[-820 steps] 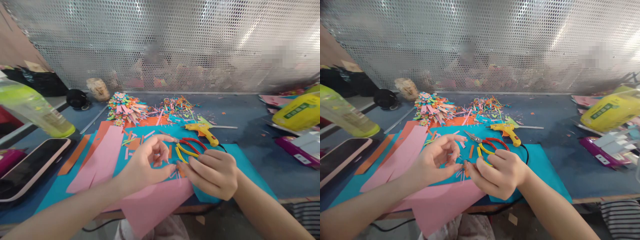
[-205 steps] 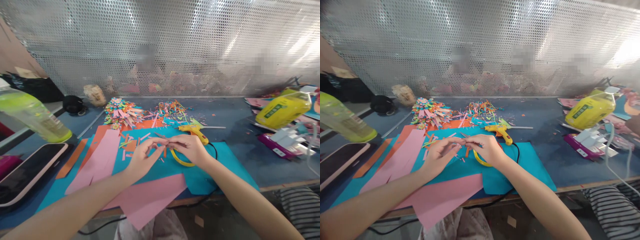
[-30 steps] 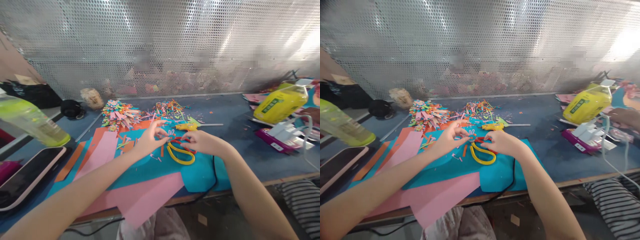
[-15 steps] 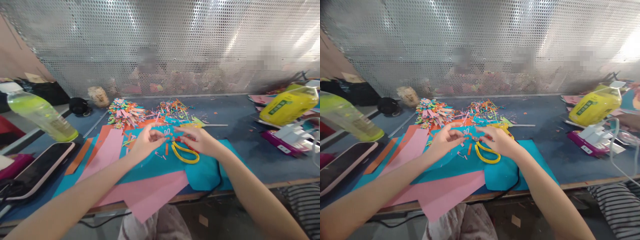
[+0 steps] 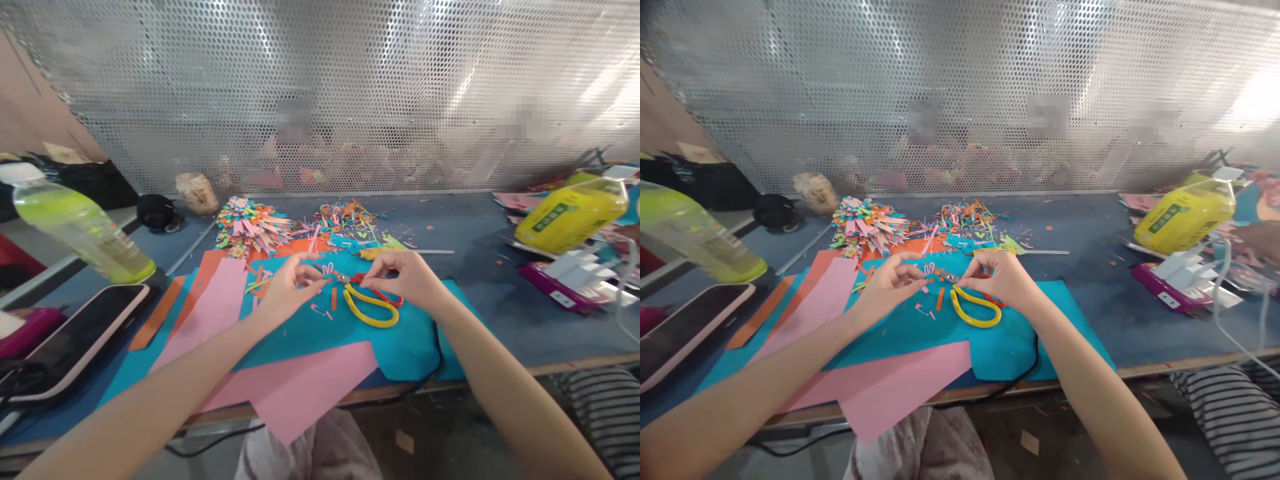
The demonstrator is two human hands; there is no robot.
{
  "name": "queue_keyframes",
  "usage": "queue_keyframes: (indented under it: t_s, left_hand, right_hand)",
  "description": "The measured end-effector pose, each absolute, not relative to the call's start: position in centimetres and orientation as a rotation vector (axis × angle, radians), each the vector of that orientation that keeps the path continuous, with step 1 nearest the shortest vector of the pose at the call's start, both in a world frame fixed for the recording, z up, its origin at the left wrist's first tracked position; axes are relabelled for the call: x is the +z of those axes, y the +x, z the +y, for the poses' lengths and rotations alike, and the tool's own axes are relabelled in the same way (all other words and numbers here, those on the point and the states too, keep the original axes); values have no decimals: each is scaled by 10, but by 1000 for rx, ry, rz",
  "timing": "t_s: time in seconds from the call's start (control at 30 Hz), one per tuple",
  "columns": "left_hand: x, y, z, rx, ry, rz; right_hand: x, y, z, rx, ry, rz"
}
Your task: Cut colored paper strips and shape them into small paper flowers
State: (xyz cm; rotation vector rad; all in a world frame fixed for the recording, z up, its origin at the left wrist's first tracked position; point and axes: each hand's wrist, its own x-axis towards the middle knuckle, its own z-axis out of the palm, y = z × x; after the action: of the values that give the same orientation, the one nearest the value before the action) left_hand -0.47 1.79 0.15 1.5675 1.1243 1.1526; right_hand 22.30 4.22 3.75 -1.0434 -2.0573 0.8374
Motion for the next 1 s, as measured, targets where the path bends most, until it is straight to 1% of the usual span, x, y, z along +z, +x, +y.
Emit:
queue_keyframes:
  t_s: [0.07, 0.2, 0.3, 0.4, 0.53, 0.6, 0.77, 0.9, 1.0]
  left_hand:
    - [3, -4, 17, 1114, 1622, 1170]
    - [9, -3, 13, 1084, 1681, 1201]
    - [10, -3, 11, 1074, 1694, 1206]
    - [6, -2, 12, 1018, 1737, 1133]
    - [-4, 4, 18, 961, 1837, 1029]
    - [-7, 7, 20, 956, 1963, 1065]
    - [-2, 11, 16, 1133, 2270, 1378]
    - [7, 18, 3, 1247, 2230, 1195]
    - [9, 21, -3, 1268, 2210, 1121]
  right_hand:
    - [36, 222, 44, 825, -1022, -2053]
    - [31, 222, 49, 1150, -1075, -1855]
    - [29, 222, 50, 1266, -1116, -1730]
    - [30, 223, 50, 1202, -1132, -1790]
    - [35, 224, 49, 924, -1086, -1927]
    - [39, 225, 48, 912, -1050, -1904]
    - [39, 221, 44, 1179, -960, -1789]
    - [33, 210, 38, 1389, -843, -1770]
    - [31, 202, 32, 1455, -802, -1765]
